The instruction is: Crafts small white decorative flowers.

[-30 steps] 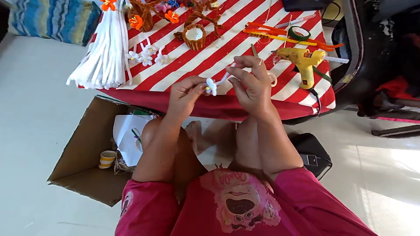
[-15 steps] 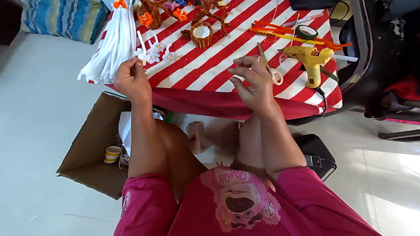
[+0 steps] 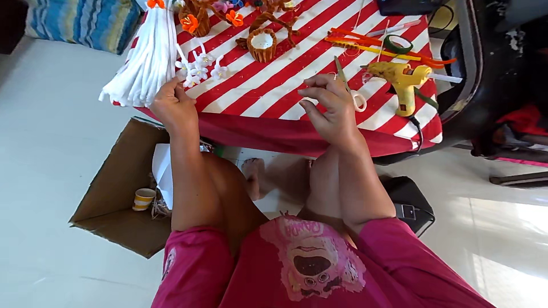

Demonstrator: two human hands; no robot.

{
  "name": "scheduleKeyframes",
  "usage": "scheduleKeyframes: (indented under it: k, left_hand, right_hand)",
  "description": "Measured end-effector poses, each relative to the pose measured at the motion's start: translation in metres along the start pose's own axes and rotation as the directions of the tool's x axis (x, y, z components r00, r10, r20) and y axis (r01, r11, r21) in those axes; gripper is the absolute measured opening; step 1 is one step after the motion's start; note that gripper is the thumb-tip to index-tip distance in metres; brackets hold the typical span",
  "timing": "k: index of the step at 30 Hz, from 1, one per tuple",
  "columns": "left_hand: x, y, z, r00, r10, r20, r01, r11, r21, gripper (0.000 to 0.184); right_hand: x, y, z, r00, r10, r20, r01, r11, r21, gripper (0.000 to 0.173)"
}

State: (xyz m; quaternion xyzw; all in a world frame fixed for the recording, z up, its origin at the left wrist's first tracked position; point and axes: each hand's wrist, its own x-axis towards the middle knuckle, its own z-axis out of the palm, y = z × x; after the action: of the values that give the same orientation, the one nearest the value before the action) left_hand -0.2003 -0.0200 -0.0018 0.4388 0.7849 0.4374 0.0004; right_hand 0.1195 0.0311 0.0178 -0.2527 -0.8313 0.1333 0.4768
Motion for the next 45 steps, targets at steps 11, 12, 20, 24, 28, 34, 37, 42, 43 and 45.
scheduleKeyframes:
  k: [11,12,20,24,28,34,37,42,43,45]
  left_hand:
    - [0.006,-0.014,-0.044,0.988,-0.065,-0.143,0.091,0.979,0.184,0.052]
    - [0.007,-0.016,-0.043,0.989,-0.087,-0.122,0.109,0.975,0.192,0.05]
    - [0.006,-0.015,-0.041,0.986,-0.115,-0.117,0.138,0.967,0.213,0.044]
    - [0.006,-0.014,-0.041,0.984,-0.163,-0.073,0.174,0.968,0.181,0.042]
    - [0.012,-0.034,-0.036,0.979,-0.194,-0.064,0.184,0.974,-0.134,0.035]
    - [0.01,-0.031,-0.038,0.95,-0.312,-0.017,0.248,0.785,-0.568,0.009]
    - [0.007,-0.027,-0.043,0.943,-0.333,-0.014,0.235,0.693,-0.682,0.01]
    - [-0.011,-0.02,-0.08,0.966,-0.254,0.045,0.244,0.843,-0.48,0.013]
    - [-0.019,-0.018,-0.094,0.977,-0.209,0.038,0.209,0.914,-0.347,0.027]
    - [-0.037,-0.017,-0.126,0.996,-0.075,-0.044,0.067,0.984,-0.164,0.037]
  right_hand:
    - [0.001,-0.001,-0.003,0.999,0.034,0.024,-0.033,0.999,-0.014,0.016]
    - [0.001,-0.001,-0.003,0.999,0.036,0.028,-0.036,0.999,-0.012,0.016]
    - [0.001,0.001,-0.004,0.999,0.031,0.04,-0.03,0.999,-0.021,0.016]
    - [0.0,0.0,-0.004,0.998,0.043,0.054,-0.042,0.999,-0.015,0.016]
    - [0.001,0.001,-0.003,0.997,0.037,0.074,-0.037,0.999,-0.001,0.016]
    - [0.001,0.0,-0.004,0.996,0.037,0.082,-0.038,0.999,0.01,0.016]
    - [0.001,0.0,-0.003,0.996,0.042,0.085,-0.044,0.999,0.021,0.016]
    - [0.002,-0.001,-0.004,0.994,0.049,0.093,-0.052,0.998,0.028,0.017]
    - [0.002,-0.002,-0.004,0.995,0.049,0.093,-0.051,0.998,0.028,0.017]
    - [0.001,-0.002,-0.004,0.994,0.046,0.096,-0.049,0.998,0.031,0.017]
